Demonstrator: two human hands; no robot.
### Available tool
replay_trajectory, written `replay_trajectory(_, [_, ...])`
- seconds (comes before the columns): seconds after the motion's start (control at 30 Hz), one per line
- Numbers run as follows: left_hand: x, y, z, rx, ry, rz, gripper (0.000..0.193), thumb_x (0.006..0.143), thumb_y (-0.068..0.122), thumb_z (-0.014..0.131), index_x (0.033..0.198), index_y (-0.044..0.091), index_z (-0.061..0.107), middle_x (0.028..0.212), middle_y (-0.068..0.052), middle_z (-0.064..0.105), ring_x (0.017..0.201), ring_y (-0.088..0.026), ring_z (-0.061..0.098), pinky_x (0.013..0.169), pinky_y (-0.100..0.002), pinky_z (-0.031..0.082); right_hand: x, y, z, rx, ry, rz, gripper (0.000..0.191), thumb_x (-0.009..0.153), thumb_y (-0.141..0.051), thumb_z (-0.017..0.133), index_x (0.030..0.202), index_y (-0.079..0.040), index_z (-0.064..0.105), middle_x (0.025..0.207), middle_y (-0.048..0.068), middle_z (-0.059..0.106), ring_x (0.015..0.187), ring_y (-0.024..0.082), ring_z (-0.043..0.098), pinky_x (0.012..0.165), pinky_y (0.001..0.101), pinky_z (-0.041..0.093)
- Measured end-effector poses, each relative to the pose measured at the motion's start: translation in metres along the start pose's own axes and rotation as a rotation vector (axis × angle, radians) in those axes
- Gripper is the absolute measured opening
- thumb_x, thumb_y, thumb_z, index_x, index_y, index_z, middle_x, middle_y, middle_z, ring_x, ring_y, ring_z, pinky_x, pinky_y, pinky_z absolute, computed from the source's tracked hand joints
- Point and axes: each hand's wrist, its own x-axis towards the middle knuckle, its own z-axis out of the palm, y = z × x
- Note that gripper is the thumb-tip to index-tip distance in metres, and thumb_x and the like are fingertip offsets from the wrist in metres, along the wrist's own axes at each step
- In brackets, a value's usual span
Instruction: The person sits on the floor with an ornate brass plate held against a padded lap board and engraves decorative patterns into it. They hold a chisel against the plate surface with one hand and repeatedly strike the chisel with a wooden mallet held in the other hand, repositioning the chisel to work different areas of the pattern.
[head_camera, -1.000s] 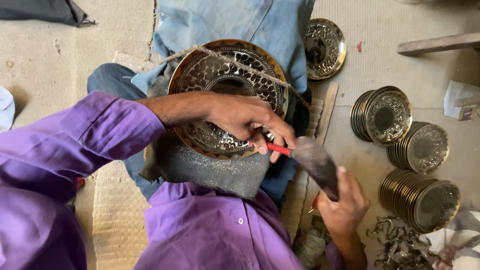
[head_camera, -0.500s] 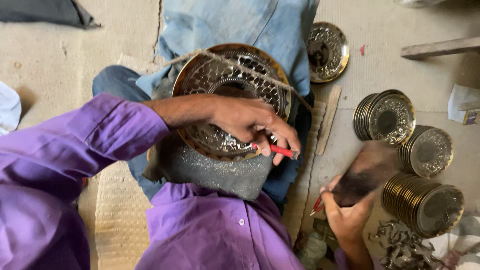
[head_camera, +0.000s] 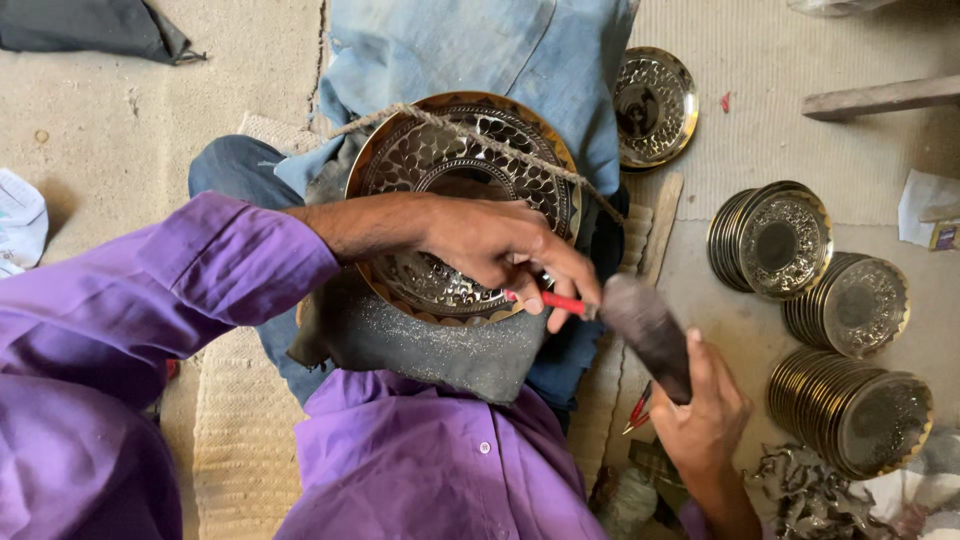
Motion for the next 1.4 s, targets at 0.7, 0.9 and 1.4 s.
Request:
replay_trajectory(0.7, [-0.012, 0.022, 0.045, -0.066, 0.940, -0.062, 0.039, 0.099, -0.009, 0.065, 0.135, 0.003, 0.056, 0.118, -0.009, 0.072, 0.112, -0.013, 0.074, 0.087, -0.027, 0.062, 0.007, -0.041, 0.057, 0.699, 0.189, 0.283, 0.039, 0.088, 0.004, 0.079, 0.114, -0.003, 0.051, 0.090, 0.004, 0.063, 0.081, 0.012, 0.060, 0.079, 0.0265, 0.051])
replay_trajectory(0.9, [-0.005, 0.026, 0.087, -0.194, 1.429, -0.230, 0.044, 0.093, -0.008, 0.073, 0.132, 0.000, 0.054, 0.111, -0.009, 0.072, 0.103, -0.013, 0.071, 0.086, -0.026, 0.059, 0.037, -0.028, 0.090, 0.708, 0.036, 0.333, 0.034, 0.083, -0.002, 0.081, 0.108, -0.005, 0.058, 0.083, 0.000, 0.064, 0.075, 0.010, 0.061, 0.082, 0.0287, 0.050])
replay_trajectory(1.4, [0.026, 0.004, 0.092, -0.115, 1.494, -0.318, 0.039, 0.099, -0.008, 0.066, 0.134, 0.000, 0.051, 0.120, -0.015, 0.074, 0.106, -0.015, 0.073, 0.091, -0.028, 0.061, 0.176, -0.026, -0.008, 0.368, -0.347, -0.078, 0.067, 0.082, -0.011, 0.083, 0.141, -0.003, 0.053, 0.110, 0.014, 0.073, 0.091, 0.022, 0.074, 0.078, 0.0356, 0.058])
